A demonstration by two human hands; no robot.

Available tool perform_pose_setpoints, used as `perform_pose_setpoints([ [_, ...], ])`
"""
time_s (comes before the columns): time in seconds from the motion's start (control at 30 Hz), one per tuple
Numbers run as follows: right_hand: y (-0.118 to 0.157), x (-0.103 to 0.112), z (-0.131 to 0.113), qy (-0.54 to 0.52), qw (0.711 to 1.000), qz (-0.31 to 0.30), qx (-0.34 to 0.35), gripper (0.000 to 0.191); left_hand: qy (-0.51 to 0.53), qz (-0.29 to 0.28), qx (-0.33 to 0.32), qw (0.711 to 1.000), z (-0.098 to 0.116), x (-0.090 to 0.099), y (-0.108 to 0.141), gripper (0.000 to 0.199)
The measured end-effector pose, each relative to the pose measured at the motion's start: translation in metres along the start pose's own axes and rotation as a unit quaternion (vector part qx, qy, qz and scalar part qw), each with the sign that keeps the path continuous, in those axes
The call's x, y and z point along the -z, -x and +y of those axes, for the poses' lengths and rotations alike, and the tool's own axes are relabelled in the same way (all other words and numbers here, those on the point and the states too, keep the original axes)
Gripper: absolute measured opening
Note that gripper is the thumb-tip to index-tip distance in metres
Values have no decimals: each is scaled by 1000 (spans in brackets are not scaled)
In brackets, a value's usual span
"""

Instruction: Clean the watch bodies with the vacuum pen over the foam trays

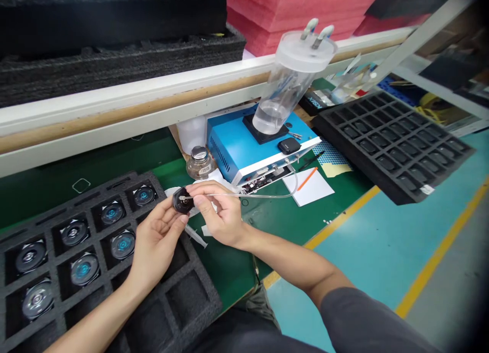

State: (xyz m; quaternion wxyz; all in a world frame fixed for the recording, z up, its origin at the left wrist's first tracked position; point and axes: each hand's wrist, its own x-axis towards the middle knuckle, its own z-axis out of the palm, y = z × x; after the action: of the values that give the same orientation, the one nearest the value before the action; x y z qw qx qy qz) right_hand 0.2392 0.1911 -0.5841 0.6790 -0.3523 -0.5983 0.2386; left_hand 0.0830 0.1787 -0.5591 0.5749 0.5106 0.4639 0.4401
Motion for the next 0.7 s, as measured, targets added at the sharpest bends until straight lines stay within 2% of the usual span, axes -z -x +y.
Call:
perform_pose_setpoints([
  [0.7, 7, 2, -1, 15, 1000, -2, 14, 16, 36, -23, -10, 999, -3, -1, 4, 49],
])
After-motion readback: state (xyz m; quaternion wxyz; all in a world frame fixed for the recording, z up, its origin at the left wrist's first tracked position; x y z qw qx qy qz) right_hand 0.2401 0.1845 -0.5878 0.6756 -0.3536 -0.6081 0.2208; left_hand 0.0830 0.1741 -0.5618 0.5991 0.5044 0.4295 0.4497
